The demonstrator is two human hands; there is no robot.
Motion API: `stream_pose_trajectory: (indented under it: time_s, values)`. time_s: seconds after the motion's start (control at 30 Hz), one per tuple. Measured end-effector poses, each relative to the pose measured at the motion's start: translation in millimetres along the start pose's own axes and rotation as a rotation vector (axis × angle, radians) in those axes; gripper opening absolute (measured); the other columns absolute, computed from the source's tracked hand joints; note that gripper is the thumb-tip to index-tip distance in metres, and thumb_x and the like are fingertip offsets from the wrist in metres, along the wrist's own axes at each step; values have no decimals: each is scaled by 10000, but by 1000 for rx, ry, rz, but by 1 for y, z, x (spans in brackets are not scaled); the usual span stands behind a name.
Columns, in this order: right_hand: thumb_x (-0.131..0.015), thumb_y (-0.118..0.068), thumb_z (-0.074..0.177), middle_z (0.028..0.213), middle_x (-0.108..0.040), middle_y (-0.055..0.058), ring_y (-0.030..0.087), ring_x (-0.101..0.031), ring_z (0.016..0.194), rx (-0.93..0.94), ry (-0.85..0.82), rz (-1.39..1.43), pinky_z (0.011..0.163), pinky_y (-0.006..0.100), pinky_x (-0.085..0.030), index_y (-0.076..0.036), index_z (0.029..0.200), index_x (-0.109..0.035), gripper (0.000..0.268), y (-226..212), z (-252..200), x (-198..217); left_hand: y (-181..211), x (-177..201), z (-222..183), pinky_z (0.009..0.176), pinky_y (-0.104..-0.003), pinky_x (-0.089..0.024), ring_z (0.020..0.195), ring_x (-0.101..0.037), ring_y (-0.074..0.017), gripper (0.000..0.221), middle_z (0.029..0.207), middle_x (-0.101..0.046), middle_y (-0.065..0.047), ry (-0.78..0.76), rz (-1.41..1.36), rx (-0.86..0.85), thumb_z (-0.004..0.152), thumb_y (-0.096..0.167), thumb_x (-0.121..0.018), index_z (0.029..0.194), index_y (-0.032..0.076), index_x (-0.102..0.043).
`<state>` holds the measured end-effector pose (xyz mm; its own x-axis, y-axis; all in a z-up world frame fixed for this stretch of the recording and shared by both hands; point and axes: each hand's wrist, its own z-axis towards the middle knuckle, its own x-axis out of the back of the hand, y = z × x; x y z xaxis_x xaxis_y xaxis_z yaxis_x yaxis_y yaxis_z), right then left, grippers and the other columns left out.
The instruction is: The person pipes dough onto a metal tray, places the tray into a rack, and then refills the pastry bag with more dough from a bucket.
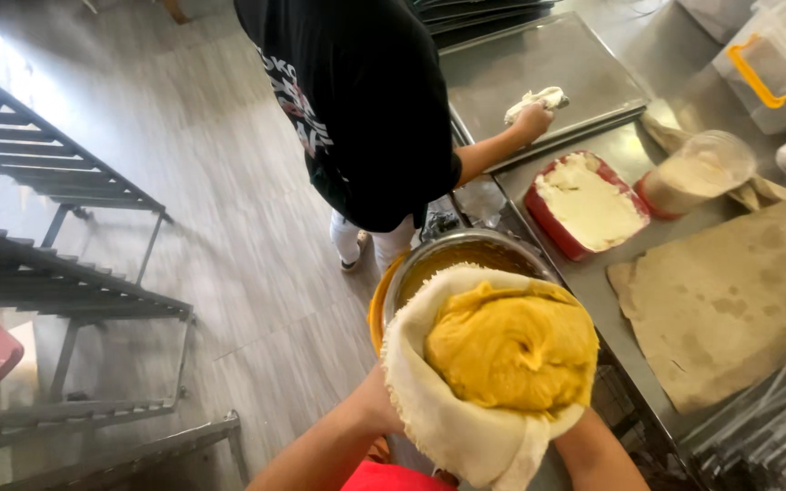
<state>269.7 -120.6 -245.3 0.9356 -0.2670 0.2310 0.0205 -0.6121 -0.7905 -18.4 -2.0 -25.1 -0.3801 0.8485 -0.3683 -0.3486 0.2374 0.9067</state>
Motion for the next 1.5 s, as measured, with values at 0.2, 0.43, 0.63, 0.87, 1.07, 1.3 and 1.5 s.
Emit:
stream_pose_trajectory:
  time_s: [0.2, 0.43, 0.63, 0.87, 1.07, 1.3, 1.5]
  values:
    - [-539, -216, 992, 1200, -659, 199, 310, -635, 1046, -14, -2, 72, 921, 430, -498, -27, 1379, -562, 431, 17, 5, -19, 14, 0, 2, 1197, -375, -468, 1343, -560, -168, 1048, 1473, -596, -83, 20, -63, 71, 659, 241, -1005, 1532, -11, -483]
    - [-546, -170, 960, 1145, -674, 190, 306, -646, 983, 9, 15, 118, 870, 429, -514, -24, 1337, -597, 407, 10, 17, -24, 23, -3, 9, 1187, -350, -462, 1345, -542, -139, 1041, 1480, -566, -69, 36, -81, 45, 691, 232, -979, 1544, -16, -436]
    - [-552, -131, 933, 1098, -688, 182, 303, -655, 930, -21, -12, 128, 826, 427, -527, -21, 1300, -628, 391, 9, 26, -15, 5, 0, 1, 1146, -361, -499, 1295, -574, -152, 996, 1436, -606, -83, 47, -44, 84, 685, 204, -985, 1513, -17, -479]
    - [-559, -85, 901, 1044, -704, 173, 299, -666, 867, -22, -62, 148, 774, 426, -543, -18, 1258, -663, 377, -5, 62, -3, 0, 6, 6, 1137, -355, -500, 1285, -572, -147, 988, 1426, -608, -76, 69, 28, -1, 684, 187, -983, 1513, -13, -484]
    - [-565, -46, 874, 997, -717, 165, 296, -675, 813, -37, -54, 146, 731, 424, -557, -15, 1221, -694, 372, -3, 72, 38, 10, 9, 18, 1158, -345, -477, 1306, -553, -149, 1021, 1450, -583, -80, 107, 219, -114, 676, 174, -974, 1522, -49, -448]
    - [-550, -5, 860, 994, -733, 162, 309, -697, 794, 31, 255, 254, 696, 426, -579, -1, 1199, -708, 374, -79, -24, 139, 17, 4, 36, 1101, -352, -501, 1242, -577, -169, 1044, 1396, -593, -106, 133, -14, -152, 665, 167, -983, 1517, -62, -425]
    - [-440, 29, 939, 1304, -678, 154, 301, -688, 1113, 472, 424, 411, 870, 398, -572, 14, 1377, -582, 461, -225, -172, 169, 11, -13, 52, 1152, -342, -455, 1332, -544, -169, 1046, 1478, -544, -94, 135, -47, -140, 703, 199, -948, 1555, -3, -377]
